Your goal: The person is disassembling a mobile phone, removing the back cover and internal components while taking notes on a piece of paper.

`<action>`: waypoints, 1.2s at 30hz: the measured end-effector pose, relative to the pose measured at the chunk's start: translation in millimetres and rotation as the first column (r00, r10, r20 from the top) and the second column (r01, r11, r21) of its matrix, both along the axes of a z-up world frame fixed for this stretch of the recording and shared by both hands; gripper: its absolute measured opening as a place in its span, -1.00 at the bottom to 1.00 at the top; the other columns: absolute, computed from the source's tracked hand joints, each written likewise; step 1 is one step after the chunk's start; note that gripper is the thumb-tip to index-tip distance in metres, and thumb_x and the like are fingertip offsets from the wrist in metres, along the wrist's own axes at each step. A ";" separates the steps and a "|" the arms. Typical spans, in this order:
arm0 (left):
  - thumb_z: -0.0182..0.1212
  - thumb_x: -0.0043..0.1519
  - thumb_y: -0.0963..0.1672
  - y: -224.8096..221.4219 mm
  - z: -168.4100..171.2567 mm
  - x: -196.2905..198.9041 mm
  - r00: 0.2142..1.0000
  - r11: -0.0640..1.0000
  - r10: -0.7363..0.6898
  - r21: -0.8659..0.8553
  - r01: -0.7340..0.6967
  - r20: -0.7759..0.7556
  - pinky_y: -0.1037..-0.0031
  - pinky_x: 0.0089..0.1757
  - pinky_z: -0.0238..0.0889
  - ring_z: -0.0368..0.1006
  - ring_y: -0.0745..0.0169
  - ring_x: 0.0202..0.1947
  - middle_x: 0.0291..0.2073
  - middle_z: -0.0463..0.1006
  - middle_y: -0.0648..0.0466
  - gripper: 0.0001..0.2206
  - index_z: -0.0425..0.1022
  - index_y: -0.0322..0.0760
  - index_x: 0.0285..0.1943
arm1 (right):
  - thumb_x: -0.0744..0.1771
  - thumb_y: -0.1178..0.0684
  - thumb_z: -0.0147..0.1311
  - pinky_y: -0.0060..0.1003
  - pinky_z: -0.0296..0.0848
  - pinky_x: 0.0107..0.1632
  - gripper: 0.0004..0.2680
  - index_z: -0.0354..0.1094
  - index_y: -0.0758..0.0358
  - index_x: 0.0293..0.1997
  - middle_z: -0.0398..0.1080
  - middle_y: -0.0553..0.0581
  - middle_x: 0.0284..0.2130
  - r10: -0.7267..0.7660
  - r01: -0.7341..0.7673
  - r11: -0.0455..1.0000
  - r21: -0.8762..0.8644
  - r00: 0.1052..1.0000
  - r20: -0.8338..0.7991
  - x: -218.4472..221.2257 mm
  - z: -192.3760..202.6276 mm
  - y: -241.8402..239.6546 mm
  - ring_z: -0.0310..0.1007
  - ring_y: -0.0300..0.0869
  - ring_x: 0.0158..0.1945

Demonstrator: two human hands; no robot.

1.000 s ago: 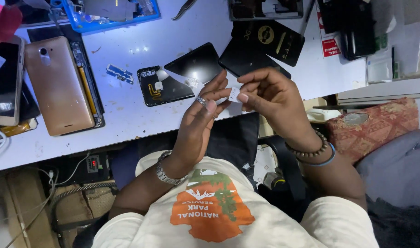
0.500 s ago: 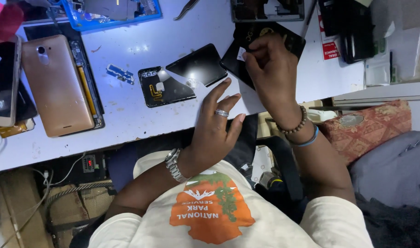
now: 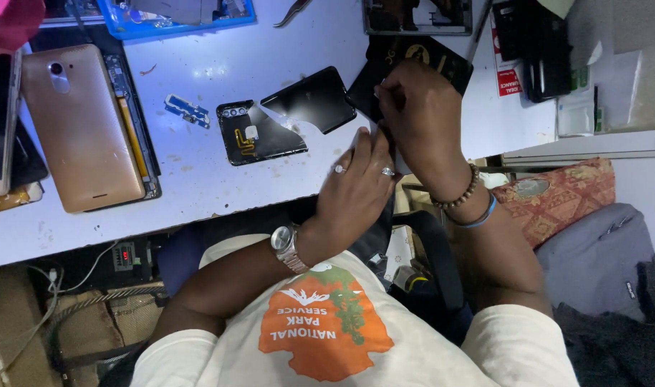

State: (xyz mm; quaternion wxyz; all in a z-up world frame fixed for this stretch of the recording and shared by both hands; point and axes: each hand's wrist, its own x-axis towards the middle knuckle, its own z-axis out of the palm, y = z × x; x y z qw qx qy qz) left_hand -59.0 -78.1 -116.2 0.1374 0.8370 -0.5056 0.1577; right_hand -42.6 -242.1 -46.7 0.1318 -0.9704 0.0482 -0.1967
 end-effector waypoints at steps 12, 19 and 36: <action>0.13 0.40 0.25 1.5 15.6 12.6 0.992 0.996 0.074 0.039 -0.079 0.104 0.51 -0.14 0.36 0.37 0.20 0.25 0.36 0.42 0.10 -0.32 0.39 -0.22 0.49 | 0.44 0.37 0.00 0.08 0.32 0.05 -0.76 0.55 0.34 0.21 0.44 0.35 -0.01 0.355 -0.346 0.926 -0.150 0.934 0.044 -18.2 16.4 -33.6 0.41 0.20 0.00; 0.10 0.44 0.23 3.7 15.0 10.6 0.988 0.996 0.084 0.027 -0.089 0.133 0.50 -0.11 0.34 0.36 0.18 0.23 0.35 0.40 0.08 -0.33 0.39 -0.26 0.50 | 0.44 0.37 0.18 0.10 0.44 0.15 -0.80 0.52 0.37 0.21 0.49 0.36 0.14 0.362 -0.355 0.925 -0.137 0.932 0.030 -19.8 9.7 -34.1 0.45 0.23 0.16; 0.10 0.46 0.20 1.0 11.9 8.0 0.986 0.995 0.099 0.009 -0.101 0.135 0.45 -0.13 0.35 0.37 0.17 0.27 0.38 0.42 0.08 -0.39 0.41 -0.21 0.49 | 0.47 0.20 0.31 0.13 0.40 0.19 -0.84 0.55 0.30 0.19 0.47 0.28 0.26 0.401 -0.370 0.866 -0.337 0.916 0.027 -28.3 15.8 -23.0 0.38 0.23 0.26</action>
